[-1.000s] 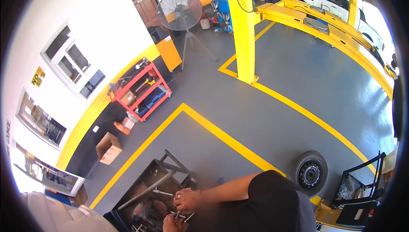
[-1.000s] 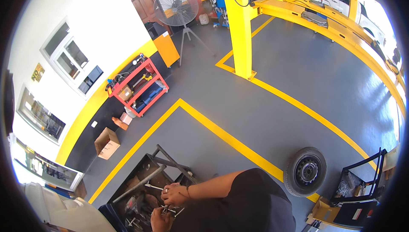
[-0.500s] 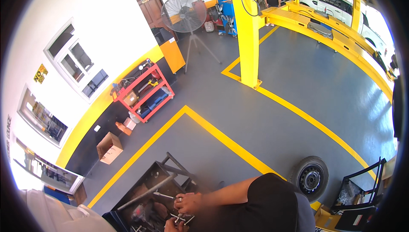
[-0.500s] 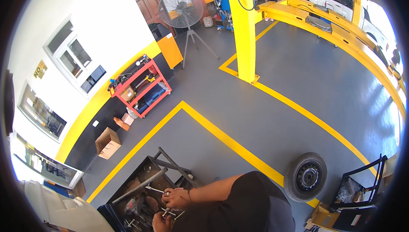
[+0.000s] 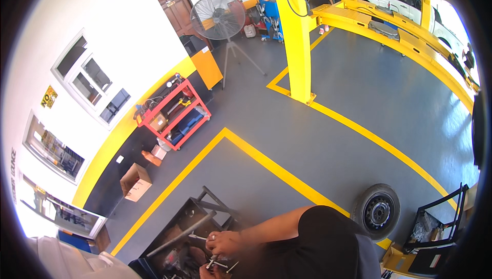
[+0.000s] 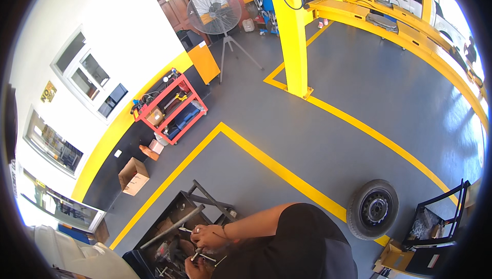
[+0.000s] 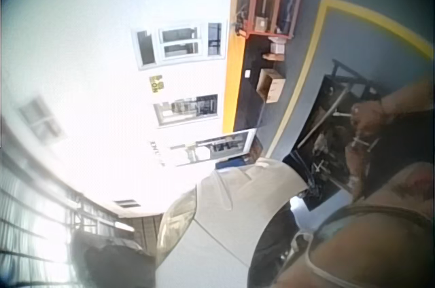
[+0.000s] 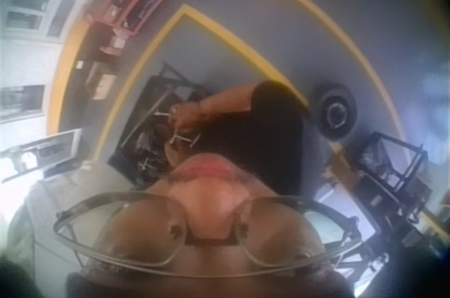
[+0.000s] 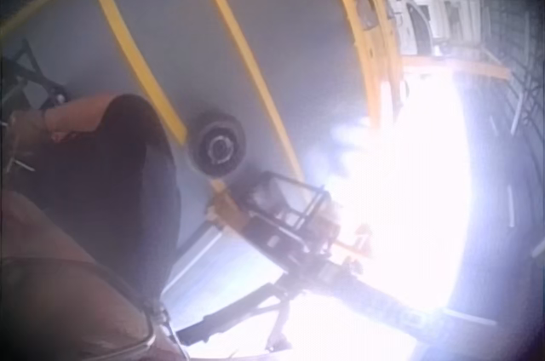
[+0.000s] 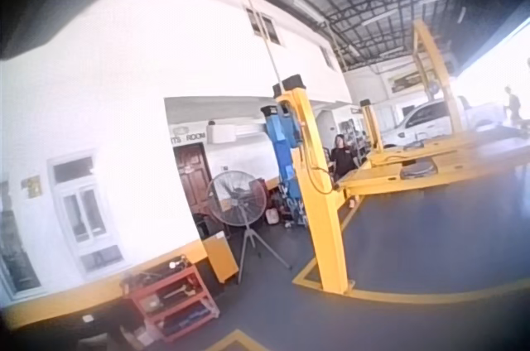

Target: The person handles small metal parts and a bolt, wiping them with a cloth, then reaches under a lifted vehicle to work on the suspension area. The person moves to a tool chest, opens drawers, and selects tools before returning to the vehicle.

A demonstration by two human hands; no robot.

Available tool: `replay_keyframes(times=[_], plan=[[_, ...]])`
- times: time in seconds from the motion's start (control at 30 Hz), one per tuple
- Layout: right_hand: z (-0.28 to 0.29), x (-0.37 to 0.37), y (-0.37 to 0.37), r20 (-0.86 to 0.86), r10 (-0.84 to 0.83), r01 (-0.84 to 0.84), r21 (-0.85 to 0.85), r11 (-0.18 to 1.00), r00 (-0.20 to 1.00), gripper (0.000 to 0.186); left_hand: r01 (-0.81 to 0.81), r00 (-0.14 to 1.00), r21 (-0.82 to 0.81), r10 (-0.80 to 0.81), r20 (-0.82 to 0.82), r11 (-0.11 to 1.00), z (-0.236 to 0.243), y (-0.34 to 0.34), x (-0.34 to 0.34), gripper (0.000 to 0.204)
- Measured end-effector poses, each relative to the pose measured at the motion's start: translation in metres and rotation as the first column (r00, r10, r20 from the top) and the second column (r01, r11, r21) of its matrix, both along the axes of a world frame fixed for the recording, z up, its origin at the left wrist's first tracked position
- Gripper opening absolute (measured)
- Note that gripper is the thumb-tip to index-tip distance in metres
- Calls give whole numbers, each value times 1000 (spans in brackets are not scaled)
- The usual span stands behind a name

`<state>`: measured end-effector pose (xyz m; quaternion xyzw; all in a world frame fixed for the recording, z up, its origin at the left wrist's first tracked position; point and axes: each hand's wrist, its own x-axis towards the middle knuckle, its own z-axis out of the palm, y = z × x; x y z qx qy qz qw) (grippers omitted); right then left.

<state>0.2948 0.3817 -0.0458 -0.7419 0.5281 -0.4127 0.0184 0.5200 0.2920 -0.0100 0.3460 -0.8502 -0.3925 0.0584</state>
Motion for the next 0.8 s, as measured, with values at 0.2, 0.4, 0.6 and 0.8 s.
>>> replay_keyframes(times=[0.2,0.4,0.6,0.8], plan=[[11,-6,-7,84,102,-104,17,994,991,21,-42,993,-241,14,-117,970,-46,-27,13,33],[8,-16,-18,-145,-33,20,-92,996,989,23,-203,939,702,339,-59,683,-40,-48,4,37],[18,-6,-1,-46,-10,16,141,990,999,24,-86,992,-91,77,-102,992,-6,-20,1,55],[22,-13,-3,-237,59,-71,-44,996,970,26,-132,954,453,237,-184,882,-14,-27,7,45]])
